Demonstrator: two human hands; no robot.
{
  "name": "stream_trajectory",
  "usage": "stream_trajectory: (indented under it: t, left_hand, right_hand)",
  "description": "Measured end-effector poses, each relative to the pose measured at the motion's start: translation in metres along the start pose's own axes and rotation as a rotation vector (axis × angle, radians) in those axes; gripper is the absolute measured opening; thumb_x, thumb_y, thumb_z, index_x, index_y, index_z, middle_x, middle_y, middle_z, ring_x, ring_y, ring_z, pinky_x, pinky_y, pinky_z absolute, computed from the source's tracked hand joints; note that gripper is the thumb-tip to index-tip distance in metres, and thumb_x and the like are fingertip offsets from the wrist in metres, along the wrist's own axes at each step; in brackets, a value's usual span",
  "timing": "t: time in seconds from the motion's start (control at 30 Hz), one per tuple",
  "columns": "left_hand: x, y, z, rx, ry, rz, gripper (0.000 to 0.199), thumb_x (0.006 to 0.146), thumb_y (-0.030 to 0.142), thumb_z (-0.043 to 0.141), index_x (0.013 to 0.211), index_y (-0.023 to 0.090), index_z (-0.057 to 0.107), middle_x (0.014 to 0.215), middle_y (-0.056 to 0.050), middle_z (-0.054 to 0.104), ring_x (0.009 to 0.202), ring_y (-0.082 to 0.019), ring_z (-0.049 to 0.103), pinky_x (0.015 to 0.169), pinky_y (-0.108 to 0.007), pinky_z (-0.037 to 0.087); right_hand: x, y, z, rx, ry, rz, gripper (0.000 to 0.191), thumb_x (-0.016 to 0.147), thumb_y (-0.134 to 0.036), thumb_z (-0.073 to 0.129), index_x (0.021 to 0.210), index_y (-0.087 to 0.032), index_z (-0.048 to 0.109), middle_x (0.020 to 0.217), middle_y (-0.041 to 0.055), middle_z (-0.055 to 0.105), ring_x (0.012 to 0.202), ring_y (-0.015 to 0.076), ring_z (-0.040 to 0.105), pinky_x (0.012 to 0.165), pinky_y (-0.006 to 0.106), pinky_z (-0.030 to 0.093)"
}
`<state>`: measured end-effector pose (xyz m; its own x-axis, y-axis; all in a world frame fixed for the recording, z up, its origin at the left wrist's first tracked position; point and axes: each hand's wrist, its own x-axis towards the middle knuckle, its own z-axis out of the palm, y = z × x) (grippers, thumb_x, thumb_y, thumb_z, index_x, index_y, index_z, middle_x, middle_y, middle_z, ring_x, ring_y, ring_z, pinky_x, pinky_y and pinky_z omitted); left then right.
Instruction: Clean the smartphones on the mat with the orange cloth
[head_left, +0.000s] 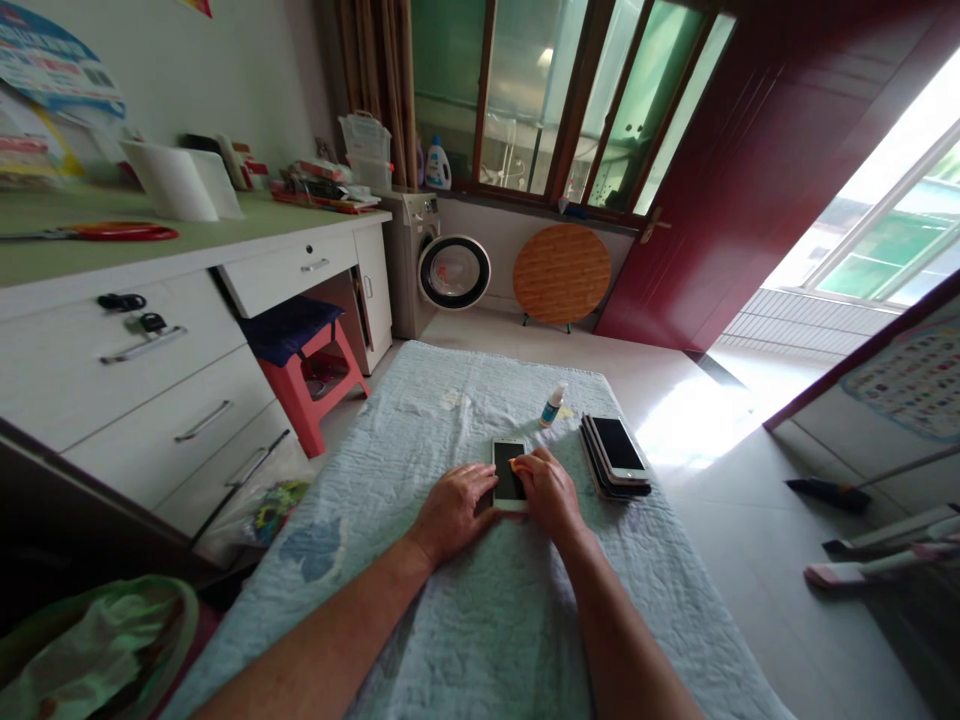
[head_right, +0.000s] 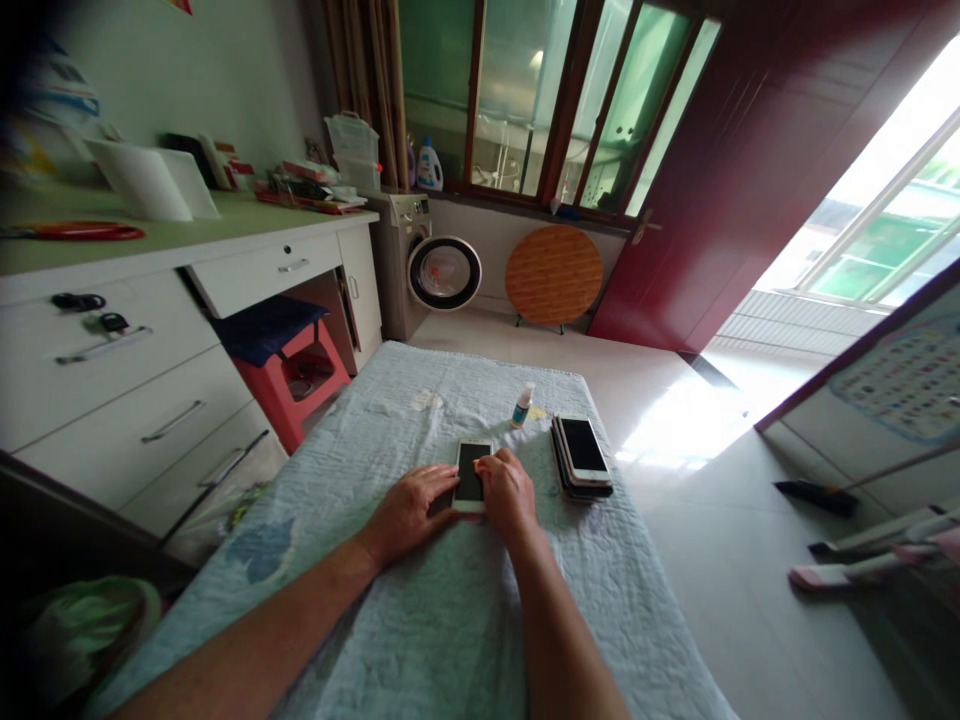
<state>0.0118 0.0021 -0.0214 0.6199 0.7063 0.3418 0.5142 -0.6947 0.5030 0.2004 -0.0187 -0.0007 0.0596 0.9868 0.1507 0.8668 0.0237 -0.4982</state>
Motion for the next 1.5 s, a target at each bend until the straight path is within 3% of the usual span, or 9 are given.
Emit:
stream_trajectory:
  t: [0.23,0.43,0.67,0.83,1.0,1.5]
  left_hand:
    - [0.002,0.002,-0.004,-0.018,-0.009,0.023,0.047,0.087,0.055,0.057,0.115,0.018,0.066,0.125,-0.012,0.064,0.115,-0.028,0.058,0.103,-0.044,0.043]
    - [0.002,0.005,-0.006,-0.112,-0.014,0.008,0.044,0.086,0.053,0.060,0.117,0.022,0.065,0.123,-0.007,0.065,0.112,-0.025,0.060,0.100,-0.036,0.045]
    - [0.001,0.006,-0.008,-0.154,-0.038,0.009,0.043,0.088,0.057,0.055,0.113,0.023,0.066,0.116,-0.005,0.067,0.106,-0.023,0.062,0.094,-0.033,0.048]
    - [0.000,0.001,-0.003,-0.083,-0.028,-0.003,0.046,0.086,0.057,0.058,0.115,0.022,0.066,0.118,-0.008,0.067,0.110,-0.026,0.062,0.098,-0.037,0.047]
    - [-0.001,-0.003,0.004,0.003,-0.008,-0.034,0.038,0.082,0.041,0.070,0.110,0.016,0.069,0.120,-0.011,0.067,0.112,-0.027,0.062,0.100,-0.039,0.047]
    - [0.000,0.000,0.000,0.049,0.005,0.022,0.033,0.083,0.035,0.070,0.111,0.018,0.068,0.119,-0.009,0.068,0.110,-0.025,0.063,0.098,-0.039,0.049]
  right_hand:
    - [0.032,0.003,0.000,-0.134,0.016,0.059,0.024,0.091,-0.023,0.048,0.092,-0.023,0.072,0.092,0.0044,0.062,0.084,0.0146,0.054,0.067,0.022,0.035]
    - [0.044,-0.006,0.005,-0.142,-0.018,0.001,0.025,0.092,-0.023,0.047,0.094,-0.022,0.072,0.096,0.0055,0.062,0.086,0.0154,0.056,0.069,0.024,0.037]
    - [0.017,-0.011,0.001,-0.018,-0.142,-0.203,0.024,0.090,-0.017,0.049,0.090,-0.023,0.073,0.091,0.0026,0.061,0.083,0.0125,0.056,0.072,0.021,0.038]
    - [-0.008,-0.010,-0.015,0.071,-0.238,-0.272,0.021,0.087,-0.013,0.053,0.082,-0.022,0.072,0.084,0.0009,0.058,0.075,0.0107,0.055,0.068,0.020,0.038]
    - [-0.021,-0.003,-0.026,0.181,-0.317,-0.300,0.018,0.084,-0.014,0.057,0.072,-0.020,0.070,0.079,-0.0003,0.057,0.070,0.0098,0.055,0.069,0.020,0.039]
    - [0.004,0.019,-0.002,0.120,0.115,0.027,0.024,0.085,-0.020,0.052,0.093,-0.020,0.074,0.088,0.0051,0.068,0.081,0.0157,0.062,0.074,0.022,0.041]
